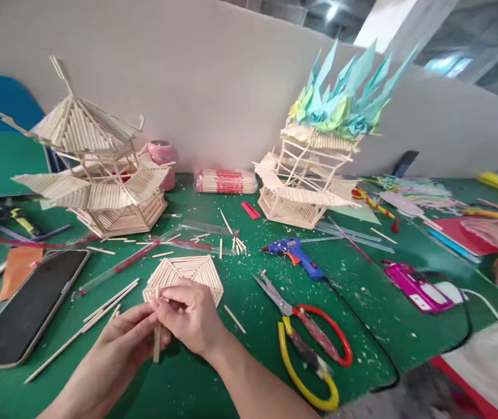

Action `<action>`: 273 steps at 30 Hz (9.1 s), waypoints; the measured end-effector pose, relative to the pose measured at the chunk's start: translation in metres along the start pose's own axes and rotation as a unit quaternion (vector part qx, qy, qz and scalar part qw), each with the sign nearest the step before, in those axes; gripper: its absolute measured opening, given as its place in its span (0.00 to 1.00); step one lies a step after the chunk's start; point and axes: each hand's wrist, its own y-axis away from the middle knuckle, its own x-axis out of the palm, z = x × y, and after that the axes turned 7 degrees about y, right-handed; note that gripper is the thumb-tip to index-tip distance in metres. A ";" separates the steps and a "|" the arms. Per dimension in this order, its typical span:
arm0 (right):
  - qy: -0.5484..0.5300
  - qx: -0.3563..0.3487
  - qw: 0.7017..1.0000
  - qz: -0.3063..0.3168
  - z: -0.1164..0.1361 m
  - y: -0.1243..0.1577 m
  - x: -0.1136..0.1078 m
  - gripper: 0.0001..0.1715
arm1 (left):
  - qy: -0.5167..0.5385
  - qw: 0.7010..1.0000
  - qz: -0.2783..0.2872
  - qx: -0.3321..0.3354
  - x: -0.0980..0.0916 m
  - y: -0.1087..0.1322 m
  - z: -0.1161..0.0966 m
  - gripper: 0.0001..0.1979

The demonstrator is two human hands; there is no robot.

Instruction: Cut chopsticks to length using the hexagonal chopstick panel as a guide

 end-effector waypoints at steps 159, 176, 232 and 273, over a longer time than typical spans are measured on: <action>0.302 0.190 0.926 0.126 0.009 0.095 -0.097 0.28 | -0.059 0.995 0.074 -0.030 0.007 -0.003 0.002 0.07; 0.336 0.161 0.918 0.133 0.013 0.085 -0.100 0.27 | -0.140 0.988 0.064 -0.005 0.007 -0.004 0.005 0.08; 0.369 0.194 0.879 0.231 0.033 0.077 -0.105 0.23 | -0.241 0.960 0.133 0.049 0.012 0.003 0.012 0.11; 0.236 0.250 0.925 0.163 0.028 0.067 -0.072 0.15 | -0.319 0.932 0.051 0.166 -0.010 -0.009 0.022 0.15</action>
